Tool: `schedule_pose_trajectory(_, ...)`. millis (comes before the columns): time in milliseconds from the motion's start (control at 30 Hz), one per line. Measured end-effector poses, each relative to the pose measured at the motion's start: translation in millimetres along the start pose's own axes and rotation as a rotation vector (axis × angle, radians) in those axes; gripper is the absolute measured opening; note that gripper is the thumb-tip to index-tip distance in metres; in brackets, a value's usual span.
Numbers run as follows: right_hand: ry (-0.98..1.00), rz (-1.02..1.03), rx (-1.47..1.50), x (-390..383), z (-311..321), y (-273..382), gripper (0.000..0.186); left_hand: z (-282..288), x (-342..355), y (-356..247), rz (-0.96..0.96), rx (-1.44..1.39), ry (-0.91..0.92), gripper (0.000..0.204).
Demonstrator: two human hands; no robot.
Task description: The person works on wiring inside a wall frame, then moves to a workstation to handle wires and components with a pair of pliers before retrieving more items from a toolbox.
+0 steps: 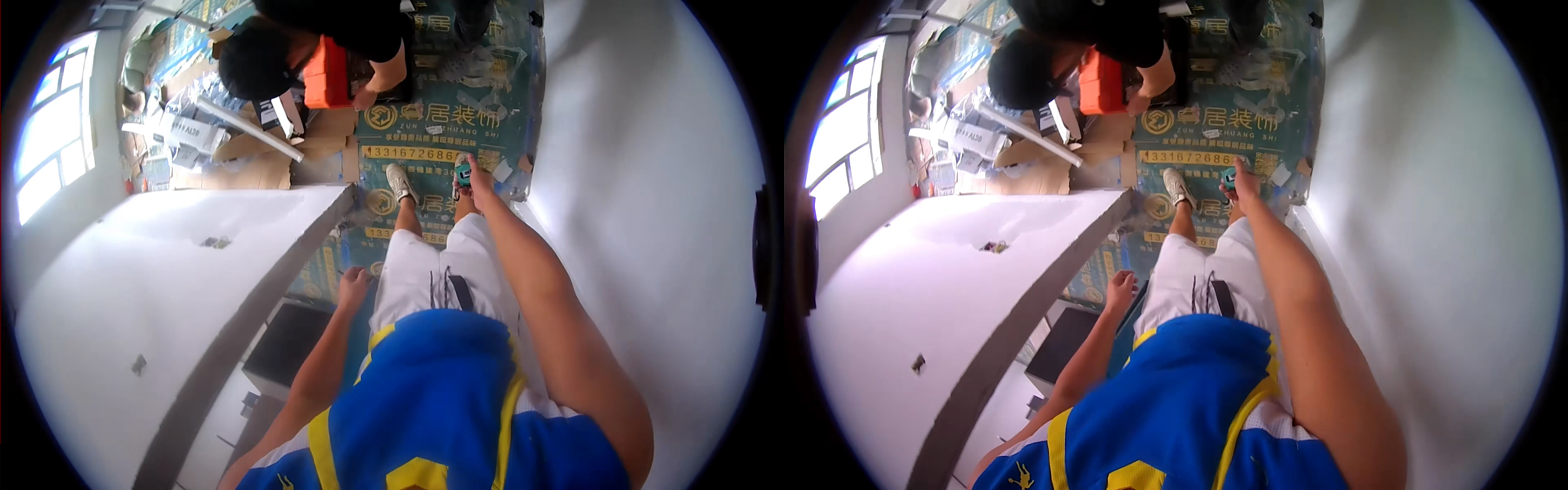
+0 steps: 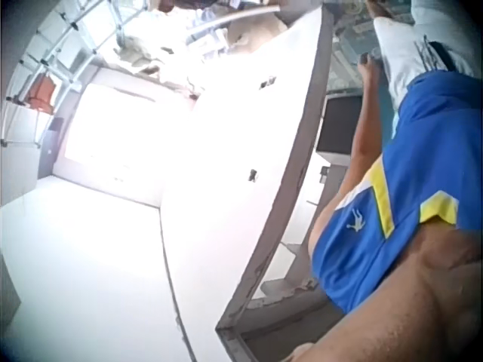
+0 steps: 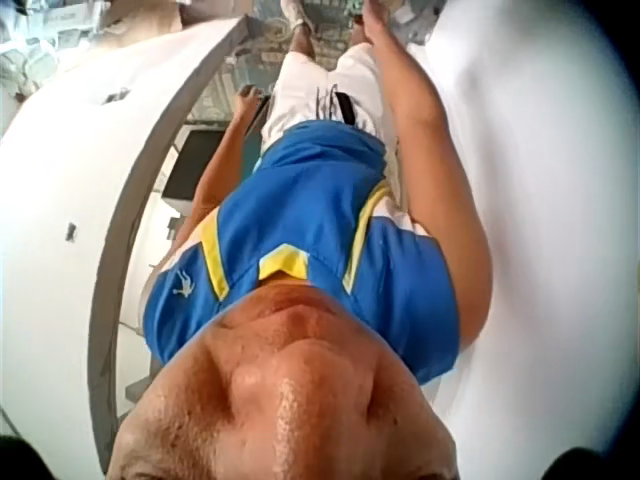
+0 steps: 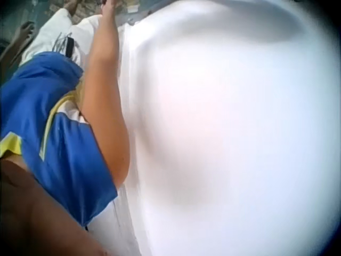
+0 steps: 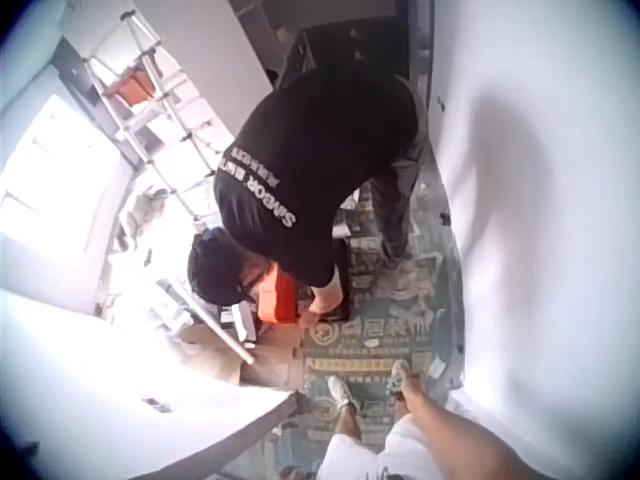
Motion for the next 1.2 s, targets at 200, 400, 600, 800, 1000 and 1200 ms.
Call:
schedule_pose_trajectory(200,-0.002,0.064,0.267,56.9,-44.5,-7.5,0.035,1.4,59.8,-53.8,-0.170,0.182,-0.012,0.021)
schedule_pose_trajectory(400,-0.175,-0.022,0.279,175.1,-65.4,-48.1,0.035,-11.8,46.5,-91.3,-0.474,0.627,-0.251,0.028)
schedule_pose_trajectory(600,-0.036,-0.023,0.354,273.3,-141.7,-61.5,0.042,-19.8,42.8,-92.8,-0.481,0.641,-0.114,0.041)
schedule_pose_trajectory(800,-0.100,-0.105,0.182,327.5,-190.3,-20.6,0.083,-23.7,41.2,-103.7,-0.525,0.627,-0.156,0.051)
schedule_pose_trajectory(1000,-0.169,0.086,-0.404,261.4,-102.4,-51.9,0.059,-23.1,26.8,-96.8,-0.524,0.529,-0.201,0.054)
schedule_pose_trajectory(1200,-0.124,0.456,-1.459,163.7,68.3,-37.1,0.045,-0.5,9.2,-22.1,-0.232,0.238,-0.477,0.041)
Point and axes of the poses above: each hand's wrist, its own x-axis towards the middle knuckle, its own z-axis out of the back of the hand, y = z × x, the point moved 7 cm from there along x, towards the middle knuckle, and after that the axes turned 10 degrees about x, right-handed, at the moved point
